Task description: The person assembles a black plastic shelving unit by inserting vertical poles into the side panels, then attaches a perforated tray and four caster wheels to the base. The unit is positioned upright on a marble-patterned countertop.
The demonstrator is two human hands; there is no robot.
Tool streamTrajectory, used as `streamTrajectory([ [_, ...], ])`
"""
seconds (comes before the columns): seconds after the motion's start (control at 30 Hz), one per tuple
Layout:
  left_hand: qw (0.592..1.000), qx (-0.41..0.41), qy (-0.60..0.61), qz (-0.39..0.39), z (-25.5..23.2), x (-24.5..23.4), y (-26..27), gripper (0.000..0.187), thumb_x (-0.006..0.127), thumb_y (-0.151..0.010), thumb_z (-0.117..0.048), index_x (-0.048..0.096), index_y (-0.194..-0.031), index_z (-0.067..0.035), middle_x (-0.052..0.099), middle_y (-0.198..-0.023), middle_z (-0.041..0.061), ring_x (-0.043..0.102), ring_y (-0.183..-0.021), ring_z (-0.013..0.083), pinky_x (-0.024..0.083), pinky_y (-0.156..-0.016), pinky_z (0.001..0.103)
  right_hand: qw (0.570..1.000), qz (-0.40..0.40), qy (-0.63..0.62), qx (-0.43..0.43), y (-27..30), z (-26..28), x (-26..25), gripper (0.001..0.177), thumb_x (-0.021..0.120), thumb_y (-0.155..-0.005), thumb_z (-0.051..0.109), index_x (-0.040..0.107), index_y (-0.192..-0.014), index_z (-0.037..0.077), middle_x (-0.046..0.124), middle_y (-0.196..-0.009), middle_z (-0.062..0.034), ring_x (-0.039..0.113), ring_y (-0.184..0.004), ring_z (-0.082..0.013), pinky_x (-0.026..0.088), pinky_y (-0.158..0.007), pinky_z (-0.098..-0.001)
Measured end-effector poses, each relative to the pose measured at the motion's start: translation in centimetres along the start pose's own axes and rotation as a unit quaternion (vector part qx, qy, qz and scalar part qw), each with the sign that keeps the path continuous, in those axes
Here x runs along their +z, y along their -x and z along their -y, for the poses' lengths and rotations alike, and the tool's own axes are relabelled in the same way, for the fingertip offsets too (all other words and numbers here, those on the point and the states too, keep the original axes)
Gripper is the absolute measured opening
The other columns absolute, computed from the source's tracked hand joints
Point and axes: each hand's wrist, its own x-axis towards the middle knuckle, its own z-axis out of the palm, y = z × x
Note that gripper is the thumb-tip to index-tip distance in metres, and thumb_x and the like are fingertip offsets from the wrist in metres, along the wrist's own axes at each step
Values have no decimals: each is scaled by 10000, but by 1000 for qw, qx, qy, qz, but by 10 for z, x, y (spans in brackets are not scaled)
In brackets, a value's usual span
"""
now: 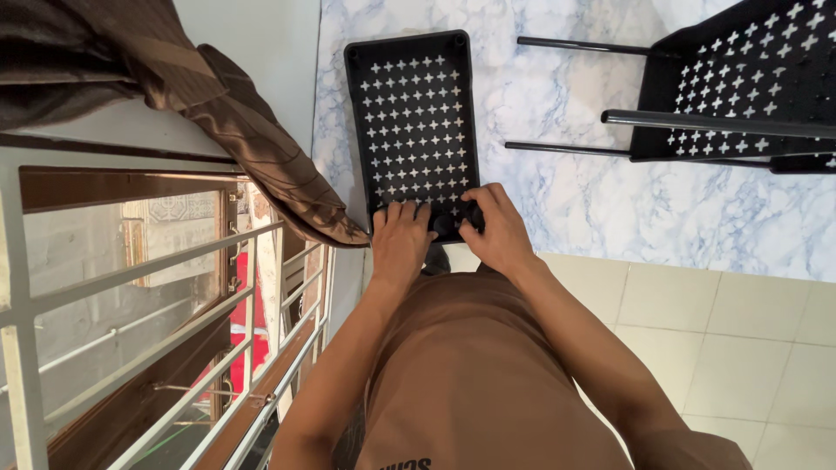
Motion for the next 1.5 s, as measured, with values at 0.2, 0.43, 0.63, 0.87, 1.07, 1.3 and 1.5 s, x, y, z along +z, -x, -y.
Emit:
streamTrajectory([
  [0.2, 997, 31, 69, 20, -2, 5, -9, 615, 813, -778, -204, 661, -1365, -99, 689, -1236, 102, 562, -1143, 289, 367, -929, 456, 999, -18, -37, 32, 12, -4, -1, 362, 720, -850, 98, 618, -1197, 72, 583, -1112, -115, 647, -868, -277, 524, -753, -392],
  [0.43, 989, 45, 109, 86, 2, 13, -20, 478, 782, -812, -160, 687, -1276, -89, 713, -1247, 68, 565, -1168, 288, 323, -986, 476, 998, -25, -53, 35, 22, -9, -4, 373, 728, -867, 120, 621, -1222, 78, 598, -1113, -114, 640, -895, -278, 520, -761, -389],
  [0.63, 991, 21, 112, 68, 0, 12, -26, 422, 770, -896, -265, 684, -1227, -20, 727, -1154, 119, 584, -1156, 277, 325, -1015, 460, 994, -28, -77, 76, 28, -16, -15, 479, 741, -867, 180, 558, -1290, 48, 629, -1112, -146, 660, -889, -287, 537, -773, -392],
  [0.87, 987, 17, 149, -50, -18, -4, -27, 461, 784, -903, -344, 697, -1209, -9, 727, -1136, 129, 586, -1135, 279, 314, -1021, 459, 973, -77, -84, 203, 42, -35, -35, 459, 782, -850, 195, 562, -1215, 27, 663, -1013, -157, 671, -829, -247, 560, -742, -366],
  [1.07, 975, 15, 216, -48, -63, -5, -30, 433, 833, -845, -343, 726, -1139, -43, 728, -1056, 79, 619, -1069, 245, 344, -1017, 434, 977, -146, -98, 119, 54, -65, -65, 381, 779, -866, 168, 640, -1182, 6, 623, -1133, -149, 664, -896, -223, 570, -710, -323],
  [1.3, 969, 69, 231, -52, -149, 44, -41, 372, 873, -765, -299, 748, -1032, -71, 729, -985, 51, 619, -977, 242, 385, -966, 400, 965, -143, -110, 188, 80, -124, -114, 506, 796, -853, 202, 592, -1272, 6, 696, -1114, -127, 689, -885, -225, 570, -745, -338],
  [1.5, 967, 73, 239, -53, -245, 116, -67, 360, 862, -775, -285, 757, -1051, -79, 750, -968, 47, 614, -953, 237, 378, -942, 405, 977, -166, -53, 121, 114, -209, -183, 459, 817, -838, 155, 633, -1230, 4, 642, -1167, -179, 683, -996, -272, 594, -830, -376],
])
